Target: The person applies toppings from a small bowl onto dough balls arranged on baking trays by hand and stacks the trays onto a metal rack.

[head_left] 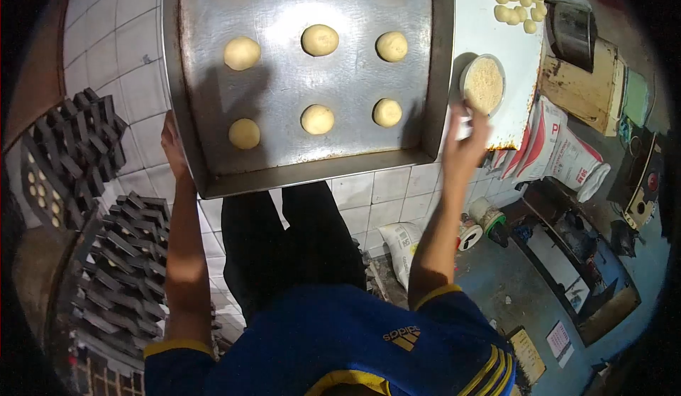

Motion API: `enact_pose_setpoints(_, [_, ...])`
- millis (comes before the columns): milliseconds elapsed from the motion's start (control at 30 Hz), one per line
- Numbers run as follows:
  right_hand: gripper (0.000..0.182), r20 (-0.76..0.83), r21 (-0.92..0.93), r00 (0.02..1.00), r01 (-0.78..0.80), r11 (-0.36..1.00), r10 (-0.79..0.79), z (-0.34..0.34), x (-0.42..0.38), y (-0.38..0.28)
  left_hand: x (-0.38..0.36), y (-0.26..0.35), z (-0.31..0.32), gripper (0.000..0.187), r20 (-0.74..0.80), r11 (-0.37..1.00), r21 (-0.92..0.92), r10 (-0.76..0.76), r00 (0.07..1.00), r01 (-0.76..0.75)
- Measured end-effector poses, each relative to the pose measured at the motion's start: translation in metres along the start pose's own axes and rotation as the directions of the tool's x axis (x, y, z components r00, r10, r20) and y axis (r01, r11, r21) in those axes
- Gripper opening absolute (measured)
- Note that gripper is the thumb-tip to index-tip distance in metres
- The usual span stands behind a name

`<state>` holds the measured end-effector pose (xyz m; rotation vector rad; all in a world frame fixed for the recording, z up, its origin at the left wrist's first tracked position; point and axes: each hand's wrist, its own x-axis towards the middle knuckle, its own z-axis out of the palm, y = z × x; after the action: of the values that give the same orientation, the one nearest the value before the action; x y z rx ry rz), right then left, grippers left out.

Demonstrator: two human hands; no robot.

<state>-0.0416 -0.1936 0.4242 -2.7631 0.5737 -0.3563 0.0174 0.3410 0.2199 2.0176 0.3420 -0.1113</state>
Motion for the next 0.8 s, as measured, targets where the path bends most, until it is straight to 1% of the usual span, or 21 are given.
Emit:
enact_pose_setpoints(33, [0.036, -0.034, -0.038, 0.997, -0.067, 0.997, 0.065, -0.009, 0.024, 0.011, 0.0, 0.001, -0.001, 0.063, -0.012, 0.995, 0.076, 0.061, 0.998, -0.06])
enact_pose_setpoints(67, [0.037, -0.071, -0.073, 0.989, -0.135, 0.988, 0.13, -0.015, 0.046, 0.026, -0.002, 0.015, 0.002, 0.063, -0.019, 0.995, -0.081, -0.055, 0.998, 0.053])
enact_pose_setpoints(100, [0.037, -0.044, -0.105, 0.994, -0.107, 0.989, 0.103, -0.011, 0.064, 0.054, -0.004, 0.028, 0.006, 0.063, -0.006, 0.958, -0.236, -0.168, 0.986, 0.162])
enact_pose_setpoints(133, [0.037, -0.018, -0.132, 0.997, -0.077, 0.988, 0.075, -0.007, 0.077, 0.076, -0.004, 0.037, 0.009, 0.063, -0.006, 0.961, -0.233, -0.153, 0.988, 0.147])
enact_pose_setpoints(167, [0.037, -0.029, -0.119, 0.997, -0.081, 0.99, 0.078, -0.007, 0.084, 0.078, -0.004, 0.043, 0.01, 0.064, 0.014, 0.934, -0.253, -0.256, 0.967, 0.251])
enact_pose_setpoints(200, [0.035, 0.046, -0.166, 0.989, -0.13, 0.978, 0.139, -0.005, 0.09, 0.078, -0.002, 0.047, 0.005, 0.066, 0.033, 0.896, -0.269, -0.359, 0.933, 0.354])
enact_pose_setpoints(233, [0.034, 0.123, -0.214, 0.972, -0.17, 0.962, 0.199, -0.005, 0.095, 0.075, 0.002, 0.023, 0.002, 0.07, -0.005, 0.915, -0.199, -0.358, 0.934, 0.35])
enact_pose_setpoints(267, [0.034, 0.14, -0.258, 0.969, -0.161, 0.953, 0.201, -0.006, 0.097, 0.074, 0.002, 0.009, 0.005, 0.07, -0.017, 0.921, -0.188, -0.351, 0.936, 0.342])
enact_pose_setpoints(333, [0.036, 0.187, -0.286, 0.945, -0.209, 0.935, 0.268, -0.004, 0.097, 0.075, 0.003, -0.009, 0.008, 0.072, -0.139, 0.979, -0.091, -0.192, 0.971, 0.181])
enact_pose_setpoints(400, [0.037, 0.189, -0.3, 0.946, -0.198, 0.933, 0.262, -0.001, 0.098, 0.085, 0.004, 0.001, -0.001, 0.068, -0.022, 0.978, -0.039, -0.206, 0.978, 0.205])
enact_pose_setpoints(467, [0.037, 0.205, -0.312, 0.949, -0.169, 0.935, 0.24, 0.001, 0.096, 0.091, -0.004, 0.042, 0.004, 0.065, 0.017, 0.977, -0.184, -0.108, 0.994, 0.109])
enact_pose_setpoints(500, [0.038, 0.213, -0.317, 0.954, -0.135, 0.939, 0.21, 0.002, 0.097, 0.093, 0.0, 0.042, 0.002, 0.063, 0.09, 0.944, -0.259, -0.187, 0.978, 0.205])
enact_pose_setpoints(533, [0.038, 0.217, -0.321, 0.96, -0.102, 0.942, 0.177, 0.003, 0.101, 0.096, -0.001, 0.053, 0.003, 0.063, 0.073, 0.943, -0.261, -0.192, 0.979, 0.205])
enact_pose_setpoints(600, [0.04, 0.228, -0.3, 0.964, -0.066, 0.952, 0.139, 0.001, 0.103, 0.108, -0.005, 0.078, 0.007, 0.063, -0.063, 0.974, 0.041, -0.219, 0.974, 0.222])
enact_pose_setpoints(633, [0.041, 0.209, -0.226, 0.965, -0.108, 0.968, 0.156, -0.002, 0.103, 0.112, -0.001, 0.066, 0.01, 0.063, -0.069, 0.97, -0.001, -0.243, 0.968, 0.243])
enact_pose_setpoints(667, [0.043, 0.191, -0.149, 0.966, -0.147, 0.978, 0.175, -0.005, 0.106, 0.119, -0.005, 0.068, 0.007, 0.063, -0.084, 0.969, -0.004, -0.247, 0.965, 0.247])
enact_pose_setpoints(700, [0.046, 0.177, 0.014, 0.979, -0.104, 0.995, 0.099, -0.003, 0.109, 0.148, -0.007, 0.073, 0.008, 0.062, -0.097, 0.991, 0.058, -0.117, 0.988, 0.123])
enact_pose_setpoints(733, [0.044, 0.153, 0.215, 0.981, -0.154, 0.964, 0.123, -0.004, 0.109, 0.146, -0.007, 0.075, 0.006, 0.062, -0.102, 0.992, 0.122, 0.015, 0.995, -0.002])
enact_pose_setpoints(767, [0.043, 0.184, 0.344, 0.966, -0.238, 0.908, 0.183, -0.011, 0.102, 0.119, 0.0, 0.056, 0.012, 0.06, -0.134, 0.991, 0.13, 0.0, 0.991, 0.017])
enact_pose_setpoints(800, [0.043, 0.225, 0.46, 0.945, -0.319, 0.828, 0.239, -0.017, 0.091, 0.074, 0.001, 0.059, 0.009, 0.06, -0.147, 0.992, 0.125, -0.001, 0.989, 0.019])
